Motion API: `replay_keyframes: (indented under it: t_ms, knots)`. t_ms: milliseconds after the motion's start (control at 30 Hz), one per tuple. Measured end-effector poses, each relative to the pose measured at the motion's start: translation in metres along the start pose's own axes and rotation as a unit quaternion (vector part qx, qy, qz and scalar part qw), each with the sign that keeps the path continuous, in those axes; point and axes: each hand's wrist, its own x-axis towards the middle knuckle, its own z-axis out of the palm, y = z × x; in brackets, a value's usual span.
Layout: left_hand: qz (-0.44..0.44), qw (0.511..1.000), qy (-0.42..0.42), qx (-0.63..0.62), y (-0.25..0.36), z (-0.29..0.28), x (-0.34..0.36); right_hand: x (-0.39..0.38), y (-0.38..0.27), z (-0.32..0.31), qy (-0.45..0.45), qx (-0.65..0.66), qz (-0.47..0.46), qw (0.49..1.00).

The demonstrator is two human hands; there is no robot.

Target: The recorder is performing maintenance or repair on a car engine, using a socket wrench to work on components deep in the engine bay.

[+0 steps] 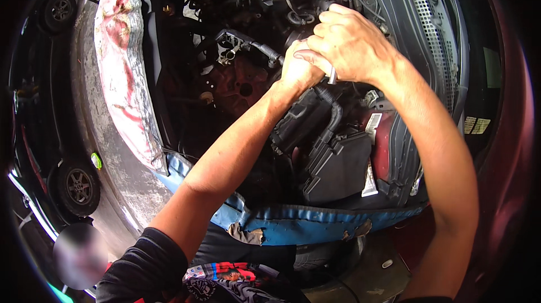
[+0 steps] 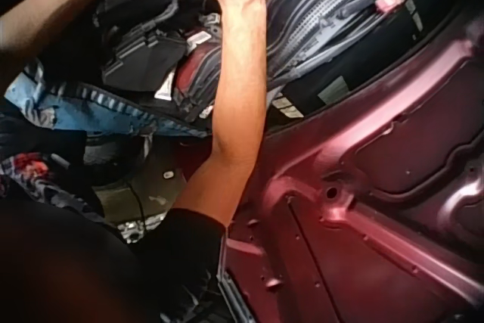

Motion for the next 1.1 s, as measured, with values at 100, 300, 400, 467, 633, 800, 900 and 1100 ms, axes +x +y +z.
replay_keyframes:
  t_ms: [100,300,400,467,633,800,900,1100]
  knots:
    - [-0.011,0.999,-0.012,0.035,0.002,0.002,0.005,-0.002,-0.003,0.007,0.039,-0.006,0.059,0.997]
    - [-0.073,0.995,-0.065,-0.024,-0.008,-0.006,0.003,0.008,-0.018,0.019,0.063,0.006,0.194,0.979]
    - [-0.165,0.978,-0.100,-0.081,0.015,-0.015,0.019,0.005,-0.025,0.013,0.095,-0.015,0.302,0.948]
    - [-0.113,0.986,-0.109,-0.063,0.009,-0.008,0.018,0.002,-0.020,0.017,0.070,-0.036,0.295,0.952]
    - [-0.020,0.994,-0.088,-0.069,-0.033,-0.007,0.001,0.000,-0.018,0.026,0.054,-0.010,0.218,0.974]
    - [0.109,0.988,-0.106,0.002,0.031,-0.075,-0.005,-0.053,-0.053,-0.027,0.153,-0.032,0.265,0.952]
    - [0.040,0.993,-0.101,-0.043,0.052,-0.132,-0.023,-0.104,-0.100,-0.059,0.291,0.097,0.572,0.761]
    - [-0.061,0.995,-0.041,0.068,0.020,-0.236,-0.105,-0.234,-0.197,-0.069,0.569,0.487,0.601,0.278]
